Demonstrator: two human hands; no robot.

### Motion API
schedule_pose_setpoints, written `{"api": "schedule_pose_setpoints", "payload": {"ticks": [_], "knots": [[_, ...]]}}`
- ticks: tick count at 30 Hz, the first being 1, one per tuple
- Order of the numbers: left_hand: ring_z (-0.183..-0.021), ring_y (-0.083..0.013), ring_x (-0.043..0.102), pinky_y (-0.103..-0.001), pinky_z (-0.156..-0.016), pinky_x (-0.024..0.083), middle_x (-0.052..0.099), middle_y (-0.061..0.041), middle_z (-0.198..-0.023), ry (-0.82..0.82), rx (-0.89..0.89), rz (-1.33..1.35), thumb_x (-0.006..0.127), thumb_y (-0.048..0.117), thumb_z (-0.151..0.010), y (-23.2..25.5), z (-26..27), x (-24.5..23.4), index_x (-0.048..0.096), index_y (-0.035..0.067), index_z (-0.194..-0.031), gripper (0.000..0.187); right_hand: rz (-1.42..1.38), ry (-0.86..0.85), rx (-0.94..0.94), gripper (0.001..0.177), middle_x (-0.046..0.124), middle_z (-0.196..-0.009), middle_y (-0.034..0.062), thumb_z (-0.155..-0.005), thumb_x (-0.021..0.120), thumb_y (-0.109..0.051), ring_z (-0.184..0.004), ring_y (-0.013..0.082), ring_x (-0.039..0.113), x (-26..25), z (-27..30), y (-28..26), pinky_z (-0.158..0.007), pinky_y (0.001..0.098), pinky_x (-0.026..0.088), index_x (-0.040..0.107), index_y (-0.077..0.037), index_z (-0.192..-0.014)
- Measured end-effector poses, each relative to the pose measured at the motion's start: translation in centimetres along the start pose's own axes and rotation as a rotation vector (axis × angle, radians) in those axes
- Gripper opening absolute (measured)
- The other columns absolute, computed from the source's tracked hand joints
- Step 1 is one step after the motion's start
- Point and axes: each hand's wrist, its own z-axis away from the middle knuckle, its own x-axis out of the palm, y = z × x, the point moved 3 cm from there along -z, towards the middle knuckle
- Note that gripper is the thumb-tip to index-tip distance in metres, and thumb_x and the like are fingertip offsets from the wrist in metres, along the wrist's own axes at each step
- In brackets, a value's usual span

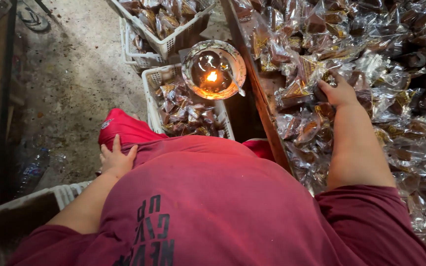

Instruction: Sealing plastic bread bags by melting the opening over a small flame.

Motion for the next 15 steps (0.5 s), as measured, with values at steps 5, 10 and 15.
{"api": "schedule_pose_setpoints", "payload": {"ticks": [5, 10, 15], "knots": [[-0.156, -0.0415, 0.009, -0.066, -0.118, 0.021, 0.000, -0.014, -0.171, -0.163, -0.036, 0.079, 0.039, 0.072, -0.091, 3.1, 5.4, -5.0, 0.008, 0.041, -0.163, 0.085, -0.326, -0.056, 0.086, 0.076, 0.036, -0.155, 0.0264, -0.103, 0.065, -0.046, -0.127, 0.0444, 0.053, -4.1, 7.8, -4.6, -0.104, 0.0539, 0.047, 0.022, -0.024, -0.162], [-0.153, -0.0413, 0.014, -0.065, -0.116, 0.026, 0.006, -0.016, -0.169, -0.098, 0.017, 0.128, 0.043, 0.072, -0.088, 2.2, 4.2, -4.6, 0.014, 0.042, -0.162, 0.085, -0.339, 0.095, 0.174, 0.029, 0.069, -0.114, 0.0150, -0.101, 0.072, -0.018, -0.094, 0.0285, 0.068, -5.6, 4.1, 3.0, -0.074, 0.0404, 0.059, 0.067, -0.012, -0.129], [-0.153, -0.0451, 0.011, -0.062, -0.118, 0.023, 0.001, -0.018, -0.169, -0.146, 0.032, 0.115, 0.045, 0.069, -0.089, 3.1, 3.4, -5.0, 0.011, 0.041, -0.163, 0.086, -1.011, 0.548, 0.234, 0.023, 0.073, -0.102, -0.0061, -0.102, 0.073, -0.025, -0.078, 0.0034, 0.068, -9.6, 3.6, 4.4, -0.061, 0.0223, 0.053, 0.059, -0.021, -0.120]]}}
